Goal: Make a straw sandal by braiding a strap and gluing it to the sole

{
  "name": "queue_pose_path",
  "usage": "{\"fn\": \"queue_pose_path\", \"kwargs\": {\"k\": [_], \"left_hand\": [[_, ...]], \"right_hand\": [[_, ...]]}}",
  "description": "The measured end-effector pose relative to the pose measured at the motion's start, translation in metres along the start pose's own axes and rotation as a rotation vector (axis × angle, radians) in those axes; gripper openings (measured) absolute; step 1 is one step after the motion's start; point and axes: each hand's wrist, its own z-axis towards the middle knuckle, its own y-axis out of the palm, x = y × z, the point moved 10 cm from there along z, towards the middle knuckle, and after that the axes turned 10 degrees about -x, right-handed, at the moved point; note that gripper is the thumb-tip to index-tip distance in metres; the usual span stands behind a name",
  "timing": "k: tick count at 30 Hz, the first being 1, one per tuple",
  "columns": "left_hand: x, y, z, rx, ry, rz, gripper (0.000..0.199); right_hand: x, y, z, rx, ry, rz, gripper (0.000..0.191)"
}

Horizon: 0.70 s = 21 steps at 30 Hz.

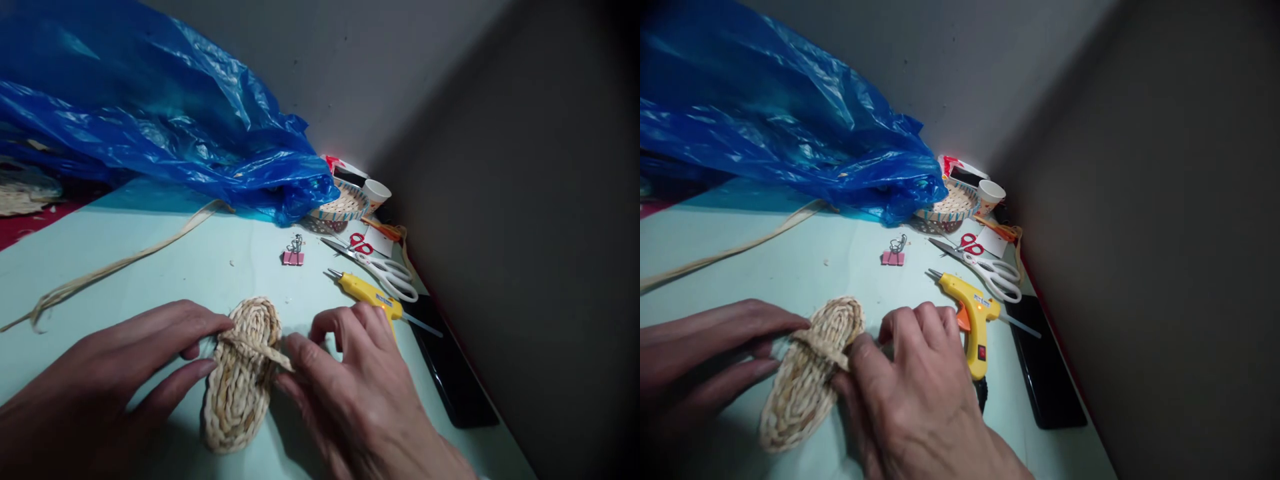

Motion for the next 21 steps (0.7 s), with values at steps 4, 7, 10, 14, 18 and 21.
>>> {"fn": "queue_pose_path", "kwargs": {"k": [4,7,10,14,18,21], "left_hand": [[0.006,0.002,-0.003,-0.035,0.038,0.045,0.024],[0.006,0.007,-0.005,-0.076,0.044,0.061,0.03],[0.003,0.01,-0.006,-0.083,0.026,0.073,0.037],[0.015,0.007,-0.005,-0.004,0.131,0.072,0.03],[0.023,0.006,-0.005,0.053,0.21,0.069,0.026],[0.017,0.009,-0.006,0.059,0.186,0.077,0.027]], "right_hand": [[-0.007,-0.009,-0.003,0.029,-0.008,-0.153,0.027],[-0.012,-0.007,-0.003,0.034,-0.054,-0.156,0.028],[-0.005,-0.004,0.0,0.038,-0.028,0.015,0.029],[0.005,-0.005,0.005,0.085,0.001,0.346,0.02],[0.012,0.0,0.008,0.064,0.038,0.536,0.013],[0.018,0.011,0.008,-0.004,0.098,0.585,0.01]]}}
